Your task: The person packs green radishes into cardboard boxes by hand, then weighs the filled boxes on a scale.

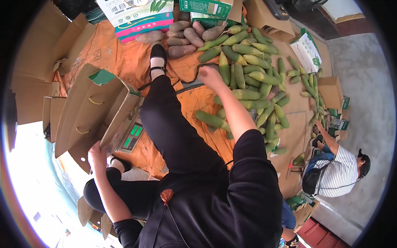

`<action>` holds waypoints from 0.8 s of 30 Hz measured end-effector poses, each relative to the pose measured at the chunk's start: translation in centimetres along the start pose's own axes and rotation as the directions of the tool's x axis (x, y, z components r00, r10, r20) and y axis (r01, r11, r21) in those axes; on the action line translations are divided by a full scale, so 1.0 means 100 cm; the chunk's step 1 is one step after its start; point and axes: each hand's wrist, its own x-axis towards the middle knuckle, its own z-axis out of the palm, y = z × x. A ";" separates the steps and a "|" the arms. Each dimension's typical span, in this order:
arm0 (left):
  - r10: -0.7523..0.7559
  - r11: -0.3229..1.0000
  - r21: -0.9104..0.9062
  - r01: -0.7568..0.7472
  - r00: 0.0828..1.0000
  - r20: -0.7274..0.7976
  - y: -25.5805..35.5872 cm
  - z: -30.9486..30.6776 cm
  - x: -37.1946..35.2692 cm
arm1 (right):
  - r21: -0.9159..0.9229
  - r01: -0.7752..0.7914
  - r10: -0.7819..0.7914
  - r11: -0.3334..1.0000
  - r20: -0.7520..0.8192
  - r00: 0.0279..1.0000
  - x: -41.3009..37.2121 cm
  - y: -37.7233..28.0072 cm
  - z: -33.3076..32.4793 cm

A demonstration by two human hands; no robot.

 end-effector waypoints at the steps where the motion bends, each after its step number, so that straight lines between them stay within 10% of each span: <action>1: 0.009 1.000 0.006 -0.009 1.000 -0.011 0.000 -0.001 -0.001 | -0.136 -0.103 0.108 0.985 0.034 0.994 -0.017 0.036 0.008; 6: 0.016 1.000 0.011 -0.016 0.999 -0.032 -0.002 0.003 0.001 | -0.412 -0.376 0.478 0.830 0.177 0.860 -0.109 0.142 0.046; 11: 0.035 0.999 -0.010 -0.036 0.998 -0.048 -0.002 0.003 0.000 | -0.503 -0.462 0.642 0.730 0.274 0.716 -0.155 0.110 0.046; 24: 0.008 1.000 -0.003 -0.008 0.999 -0.050 -0.001 0.001 -0.001 | -0.518 -0.415 0.560 0.748 0.157 0.813 -0.164 0.127 0.068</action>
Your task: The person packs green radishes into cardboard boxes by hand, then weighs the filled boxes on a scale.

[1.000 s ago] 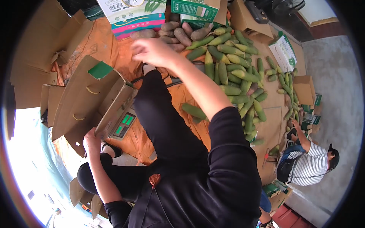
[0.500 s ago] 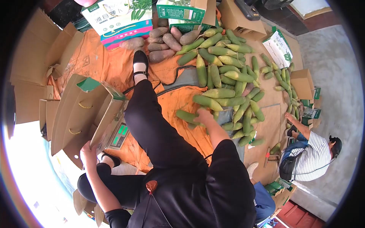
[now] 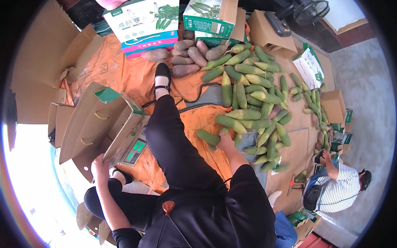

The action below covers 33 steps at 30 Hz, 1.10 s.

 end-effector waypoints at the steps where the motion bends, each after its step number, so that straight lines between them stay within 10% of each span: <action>1: -0.012 1.000 -0.001 0.012 1.000 -0.006 -0.002 0.001 0.000 | 0.033 0.002 -0.002 0.999 0.014 1.000 0.002 -0.001 0.000; 6: 0.006 0.997 0.074 -0.008 1.000 0.025 0.001 -0.001 0.000 | 0.044 0.028 -0.030 0.999 0.057 0.998 0.003 0.000 -0.006; 14: 0.003 0.998 0.059 -0.006 0.999 0.052 0.005 -0.004 -0.004 | 0.692 0.303 -0.162 0.655 -0.263 0.951 0.000 -0.045 -0.093; 21: 0.106 0.992 0.065 -0.104 0.994 -0.038 -0.006 0.008 -0.008 | 0.240 0.820 -0.596 0.520 -0.585 0.549 -0.088 -0.219 -0.247; 28: 0.105 0.992 0.077 -0.105 0.994 0.002 -0.005 0.006 -0.008 | -0.088 0.971 -0.950 0.223 -0.245 0.195 -0.161 -0.381 -0.246; 33: 0.118 0.989 0.086 -0.118 0.993 0.003 -0.004 0.005 -0.009 | -0.258 0.918 -0.930 0.302 0.131 0.342 -0.130 -0.472 -0.151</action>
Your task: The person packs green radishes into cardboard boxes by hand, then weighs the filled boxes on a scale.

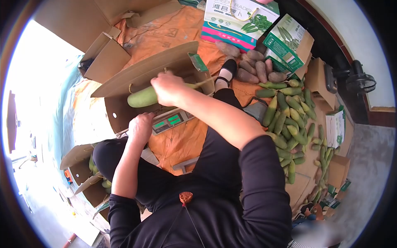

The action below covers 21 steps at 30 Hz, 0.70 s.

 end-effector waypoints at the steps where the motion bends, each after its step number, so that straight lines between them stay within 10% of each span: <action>1: 0.007 1.000 -0.016 -0.007 1.000 -0.015 0.000 0.001 0.000 | -0.057 -0.052 0.056 0.997 0.077 0.995 0.017 -0.005 0.016; 13: 0.006 1.000 -0.009 -0.006 1.000 0.002 -0.003 0.003 0.003 | -0.038 -0.133 0.139 0.990 0.268 0.953 0.089 -0.024 0.133; 21: -0.045 0.999 -0.027 0.044 0.998 -0.042 -0.009 0.011 0.007 | 0.342 0.235 -0.215 0.910 -0.096 0.972 0.031 -0.053 0.033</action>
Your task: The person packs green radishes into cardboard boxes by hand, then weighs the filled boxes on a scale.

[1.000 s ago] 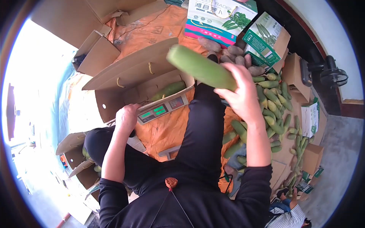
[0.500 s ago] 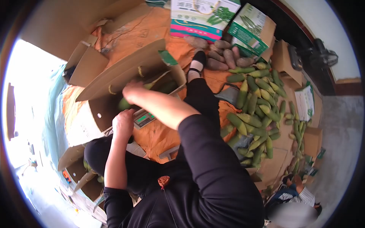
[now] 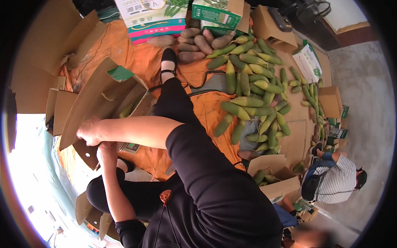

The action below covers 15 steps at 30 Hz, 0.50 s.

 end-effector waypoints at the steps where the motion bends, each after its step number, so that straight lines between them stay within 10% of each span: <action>1: 0.011 1.000 -0.009 -0.011 0.999 -0.042 -0.006 0.007 0.001 | 0.047 0.036 -0.033 0.998 -0.057 0.998 -0.013 -0.011 -0.014; 5: 0.018 0.995 -0.099 -0.032 0.991 -0.135 -0.006 0.010 0.001 | 0.272 0.215 -0.154 0.938 -0.227 0.962 -0.083 -0.032 -0.091; 9: -0.049 0.999 0.003 0.048 0.995 0.086 0.007 -0.009 0.002 | 0.345 0.227 -0.014 0.911 -0.523 0.852 -0.154 -0.002 -0.135; 15: -0.037 0.999 -0.002 0.038 0.996 0.079 0.008 -0.008 0.003 | 0.400 -0.322 0.509 0.858 -0.587 0.629 -0.240 0.114 -0.092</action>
